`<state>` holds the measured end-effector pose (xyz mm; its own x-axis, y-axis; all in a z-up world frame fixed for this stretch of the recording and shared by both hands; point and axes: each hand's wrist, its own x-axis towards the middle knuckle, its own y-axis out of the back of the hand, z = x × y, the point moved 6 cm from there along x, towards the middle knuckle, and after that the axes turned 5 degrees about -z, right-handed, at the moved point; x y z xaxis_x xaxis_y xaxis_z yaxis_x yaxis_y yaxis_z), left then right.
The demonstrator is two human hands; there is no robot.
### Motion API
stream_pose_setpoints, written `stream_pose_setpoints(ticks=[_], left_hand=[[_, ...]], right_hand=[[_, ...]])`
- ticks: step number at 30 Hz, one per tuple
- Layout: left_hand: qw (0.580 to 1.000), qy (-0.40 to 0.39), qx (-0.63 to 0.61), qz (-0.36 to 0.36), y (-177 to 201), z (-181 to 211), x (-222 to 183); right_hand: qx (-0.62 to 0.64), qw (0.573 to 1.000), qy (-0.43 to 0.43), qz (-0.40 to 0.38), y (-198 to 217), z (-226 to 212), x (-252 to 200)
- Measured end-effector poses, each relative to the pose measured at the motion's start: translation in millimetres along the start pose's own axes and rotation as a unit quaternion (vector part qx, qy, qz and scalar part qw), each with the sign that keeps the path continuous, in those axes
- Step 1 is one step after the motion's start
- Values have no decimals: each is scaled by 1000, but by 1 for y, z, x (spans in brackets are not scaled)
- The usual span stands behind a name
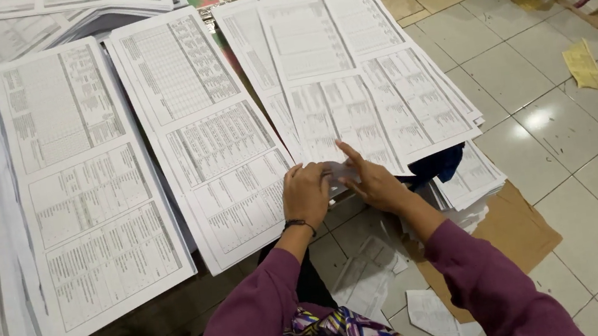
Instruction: Sorting and organizing printed paper forms into different stacks on a production table.
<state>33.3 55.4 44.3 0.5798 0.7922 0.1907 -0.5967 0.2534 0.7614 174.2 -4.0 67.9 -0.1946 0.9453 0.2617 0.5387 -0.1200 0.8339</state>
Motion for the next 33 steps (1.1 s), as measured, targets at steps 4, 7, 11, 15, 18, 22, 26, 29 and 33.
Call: stream_pose_setpoints(ticks=[4,7,11,15,18,22,26,29,33], left_hand=[[1000,5,-28,7,9,-3,-3],[975,-30,-199,88,46,-5,-23],[991,-85,23,101,97,-21,-85],[972,-25,213,94,116,-66,-156],[969,-22,230,92,101,-83,-188],[972,2,206,117,94,-96,-183],[964,12,237,118,94,-96,-179],[963,2,238,130,104,-86,-185],[965,-24,214,150,114,-80,-187]], right_hand=[[-14,1000,-13,-22,-4,22,-4],[72,995,-48,40,37,12,8],[63,972,-25,224,81,29,19],[-31,952,57,300,94,-36,44],[-29,934,197,297,43,-70,61],[-67,925,259,270,-49,-125,57],[-110,933,300,162,-85,-186,32],[-122,948,270,114,-96,-185,21],[-80,981,164,69,-78,-183,27]])
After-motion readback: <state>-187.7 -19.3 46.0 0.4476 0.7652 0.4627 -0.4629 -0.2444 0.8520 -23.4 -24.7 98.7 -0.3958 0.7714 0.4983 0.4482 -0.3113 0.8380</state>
